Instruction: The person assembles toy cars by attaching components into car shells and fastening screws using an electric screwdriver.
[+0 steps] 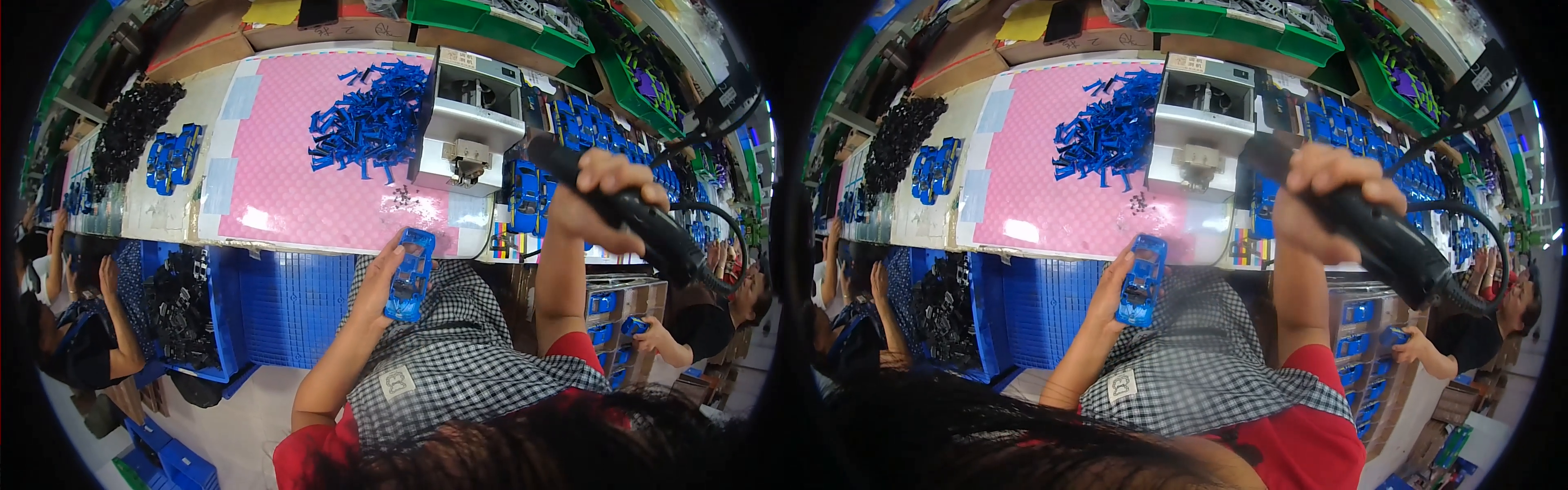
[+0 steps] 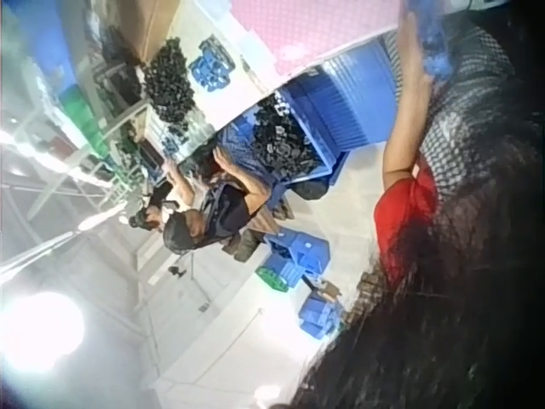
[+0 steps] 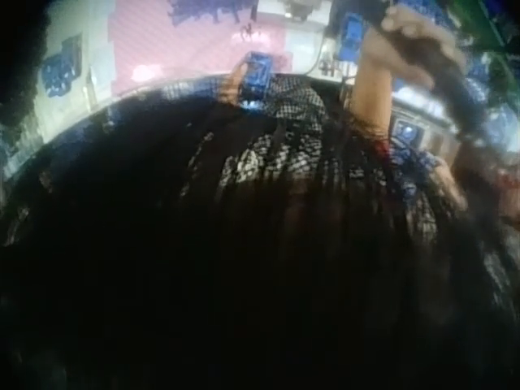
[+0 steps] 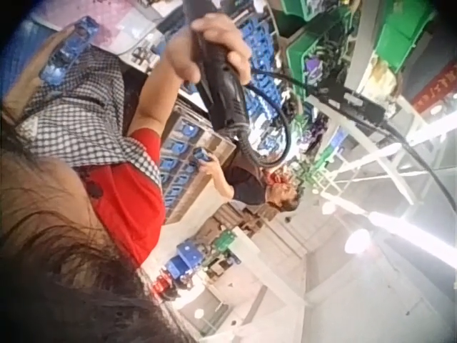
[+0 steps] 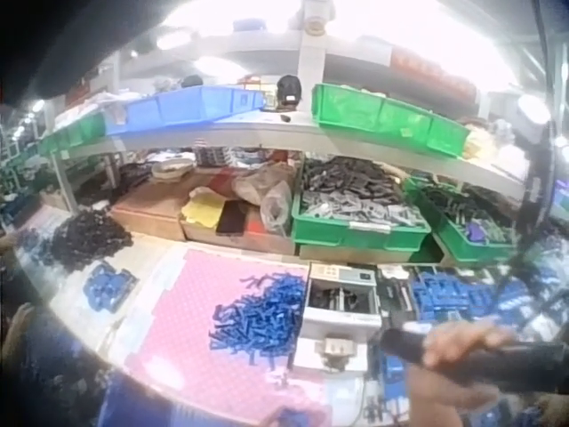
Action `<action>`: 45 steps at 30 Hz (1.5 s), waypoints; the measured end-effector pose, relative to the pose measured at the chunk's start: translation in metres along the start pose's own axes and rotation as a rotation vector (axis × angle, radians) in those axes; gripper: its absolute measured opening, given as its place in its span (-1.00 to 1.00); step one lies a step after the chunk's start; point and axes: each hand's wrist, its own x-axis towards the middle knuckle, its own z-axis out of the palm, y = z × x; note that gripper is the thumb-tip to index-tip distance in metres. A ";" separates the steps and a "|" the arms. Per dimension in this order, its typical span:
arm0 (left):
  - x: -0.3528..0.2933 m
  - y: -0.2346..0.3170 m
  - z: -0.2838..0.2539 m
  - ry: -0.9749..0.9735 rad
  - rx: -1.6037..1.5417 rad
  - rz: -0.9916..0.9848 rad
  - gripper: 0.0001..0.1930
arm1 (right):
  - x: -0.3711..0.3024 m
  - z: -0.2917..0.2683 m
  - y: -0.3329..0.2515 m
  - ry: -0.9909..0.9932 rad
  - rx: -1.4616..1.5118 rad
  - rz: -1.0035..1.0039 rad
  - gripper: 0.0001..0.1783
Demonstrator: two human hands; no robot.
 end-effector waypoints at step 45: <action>-0.029 -0.008 0.010 0.089 0.739 0.499 -0.82 | -0.073 0.036 -0.094 0.153 0.401 0.609 -0.32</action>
